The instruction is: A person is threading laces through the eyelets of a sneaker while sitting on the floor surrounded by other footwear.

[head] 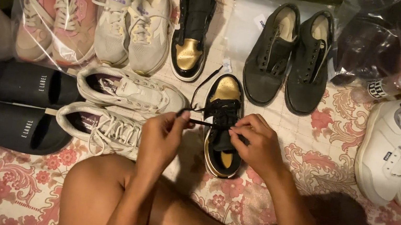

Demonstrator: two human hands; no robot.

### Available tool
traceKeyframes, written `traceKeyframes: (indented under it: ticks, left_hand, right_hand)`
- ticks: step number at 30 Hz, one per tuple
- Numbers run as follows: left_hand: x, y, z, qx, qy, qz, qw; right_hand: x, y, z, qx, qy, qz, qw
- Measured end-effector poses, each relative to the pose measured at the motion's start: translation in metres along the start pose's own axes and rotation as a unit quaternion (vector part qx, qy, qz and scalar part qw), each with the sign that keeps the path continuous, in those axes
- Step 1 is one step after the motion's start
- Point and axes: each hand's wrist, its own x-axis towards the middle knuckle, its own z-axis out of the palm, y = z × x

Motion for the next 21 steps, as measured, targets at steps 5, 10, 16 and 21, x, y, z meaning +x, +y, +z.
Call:
traceKeyframes:
  ticks: [5,10,16,21]
  left_hand:
    - [-0.004,0.006,-0.017,-0.002,0.069,0.04,0.997]
    - [-0.009,0.006,-0.035,0.033,0.17,0.167,0.971]
    - [-0.009,0.0,-0.08,-0.063,0.265,0.188,0.944]
    - [-0.015,0.003,-0.09,-0.15,0.2,0.094,0.963]
  right_hand:
    - [0.009,-0.014,-0.005,-0.009,0.03,-0.012,0.999]
    - [0.007,-0.013,-0.004,-0.015,0.041,-0.003,0.999]
    - [0.007,-0.014,-0.004,0.002,0.063,-0.001,0.998]
    - [0.001,-0.004,0.005,-0.025,0.102,-0.021,0.994]
